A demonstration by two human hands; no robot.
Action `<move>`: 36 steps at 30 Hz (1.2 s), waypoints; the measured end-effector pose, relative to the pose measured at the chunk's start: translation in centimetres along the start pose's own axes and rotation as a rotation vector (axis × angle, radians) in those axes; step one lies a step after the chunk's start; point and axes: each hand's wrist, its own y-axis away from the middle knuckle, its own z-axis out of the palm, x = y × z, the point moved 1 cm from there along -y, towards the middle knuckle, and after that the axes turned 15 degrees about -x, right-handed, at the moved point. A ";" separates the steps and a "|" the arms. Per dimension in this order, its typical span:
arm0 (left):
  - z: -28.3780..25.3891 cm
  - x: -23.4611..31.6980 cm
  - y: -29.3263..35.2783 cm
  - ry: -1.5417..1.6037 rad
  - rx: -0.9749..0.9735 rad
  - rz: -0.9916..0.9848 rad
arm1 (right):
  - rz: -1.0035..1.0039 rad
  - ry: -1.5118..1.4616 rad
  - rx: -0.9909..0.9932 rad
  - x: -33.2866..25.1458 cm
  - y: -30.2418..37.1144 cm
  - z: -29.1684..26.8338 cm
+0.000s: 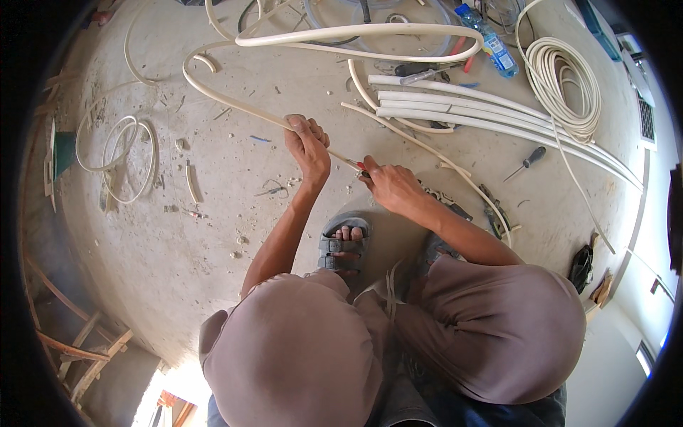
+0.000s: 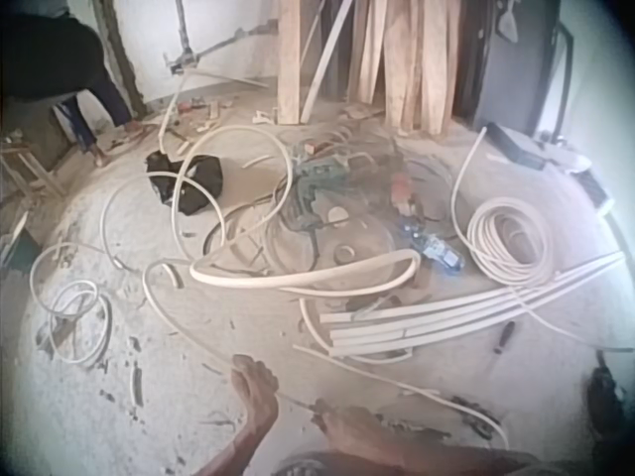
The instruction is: The person prepares electrical wiring by cutting the outer insulation of a cable with a utility knife, stripping the internal wires using pliers, and wrapping electrical tape around the connections.
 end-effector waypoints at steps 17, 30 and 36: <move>0.4 0.2 0.1 0.004 0.001 -0.003 | 0.018 0.071 -0.005 0.4 0.9 0.4; 0.6 0.2 0.1 -0.001 0.001 -0.001 | 0.004 0.103 -0.012 1.2 1.8 0.9; 0.7 0.6 0.1 -0.004 0.001 -0.020 | 0.002 0.101 -0.010 1.1 2.1 0.9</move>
